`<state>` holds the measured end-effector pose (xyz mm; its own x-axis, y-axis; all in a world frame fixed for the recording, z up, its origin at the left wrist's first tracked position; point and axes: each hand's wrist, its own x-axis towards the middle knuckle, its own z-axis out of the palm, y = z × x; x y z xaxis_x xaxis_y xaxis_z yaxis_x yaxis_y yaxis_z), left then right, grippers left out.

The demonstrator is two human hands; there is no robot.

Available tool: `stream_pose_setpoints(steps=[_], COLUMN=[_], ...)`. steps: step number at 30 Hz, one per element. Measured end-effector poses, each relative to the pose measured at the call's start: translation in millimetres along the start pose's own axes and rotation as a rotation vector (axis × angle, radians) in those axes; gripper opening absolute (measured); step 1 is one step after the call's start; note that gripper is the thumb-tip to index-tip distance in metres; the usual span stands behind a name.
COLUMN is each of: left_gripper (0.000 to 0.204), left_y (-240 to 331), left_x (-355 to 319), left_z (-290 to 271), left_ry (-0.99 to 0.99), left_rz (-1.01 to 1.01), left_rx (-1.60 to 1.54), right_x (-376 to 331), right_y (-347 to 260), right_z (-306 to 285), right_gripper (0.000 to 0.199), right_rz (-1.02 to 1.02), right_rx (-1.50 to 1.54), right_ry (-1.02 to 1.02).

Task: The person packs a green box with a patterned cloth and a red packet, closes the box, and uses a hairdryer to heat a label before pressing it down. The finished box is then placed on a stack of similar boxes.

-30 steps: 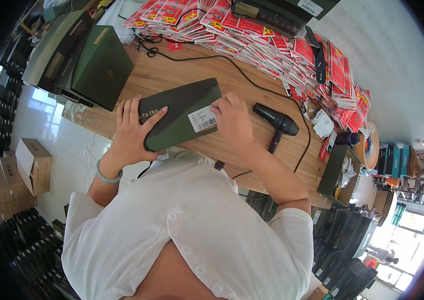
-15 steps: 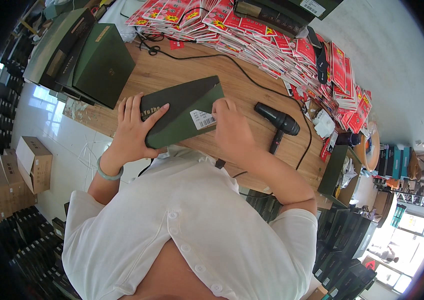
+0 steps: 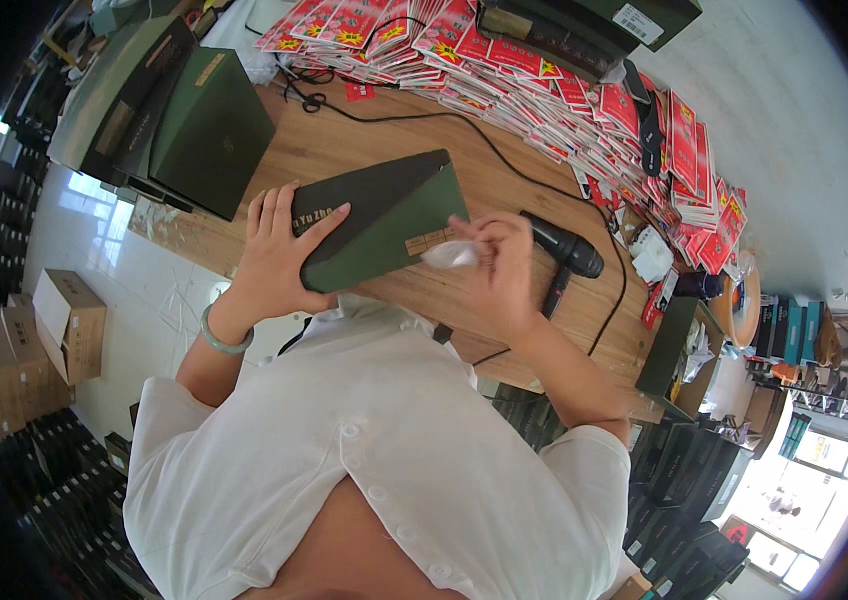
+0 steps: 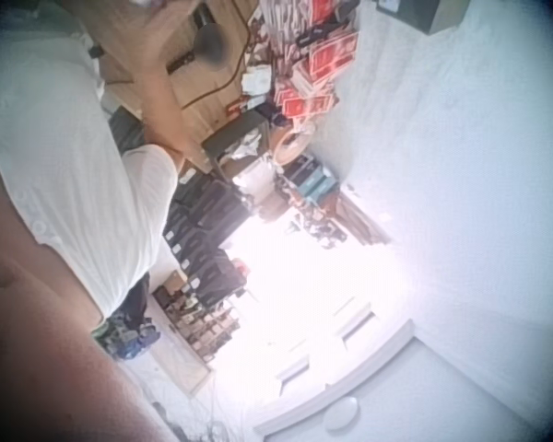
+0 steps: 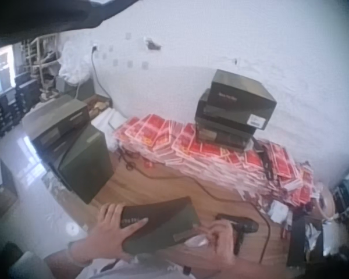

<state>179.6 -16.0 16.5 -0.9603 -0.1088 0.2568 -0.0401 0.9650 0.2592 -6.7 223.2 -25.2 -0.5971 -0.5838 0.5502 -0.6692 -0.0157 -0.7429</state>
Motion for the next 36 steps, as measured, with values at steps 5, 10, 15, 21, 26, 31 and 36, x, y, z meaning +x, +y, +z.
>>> stream_pose_setpoints(steps=[5, 10, 15, 21, 26, 31, 36], left_gripper=[0.094, 0.087, 0.066, 0.128, 0.127, 0.115, 0.11], left_y=[-28, -43, -124, -271, -312, -307, -259], left_x=[26, 92, 121, 62, 46, 21, -7], left_z=[12, 42, 17, -65, -76, -77, -85], left_ry=[-0.008, 0.249, 0.596, -0.028, -0.3, -0.195, -0.26], left_rz=[-0.061, 0.124, -0.055, -0.799, -0.812, -0.5, -0.001], left_rx=[-0.018, -0.271, -0.614, 0.377, 0.186, 0.176, 0.067], right_x=[17, 37, 55, 53, 69, 84, 94], right_y=[-2, -12, -27, -25, -50, -67, -90], right_z=[-16, 10, 35, 82, 138, 172, 215], right_gripper=[0.02, 0.044, 0.046, 0.049, 0.051, 0.052, 0.05], right_rz=[0.137, 0.227, 0.197, 0.282, 0.261, 0.254, 0.309], right_rx=[-0.173, 0.23, 0.217, 0.313, 0.313, 0.232, 0.201], right_ry=[0.145, 0.238, 0.299, 0.294, 0.224, 0.199, 0.121])
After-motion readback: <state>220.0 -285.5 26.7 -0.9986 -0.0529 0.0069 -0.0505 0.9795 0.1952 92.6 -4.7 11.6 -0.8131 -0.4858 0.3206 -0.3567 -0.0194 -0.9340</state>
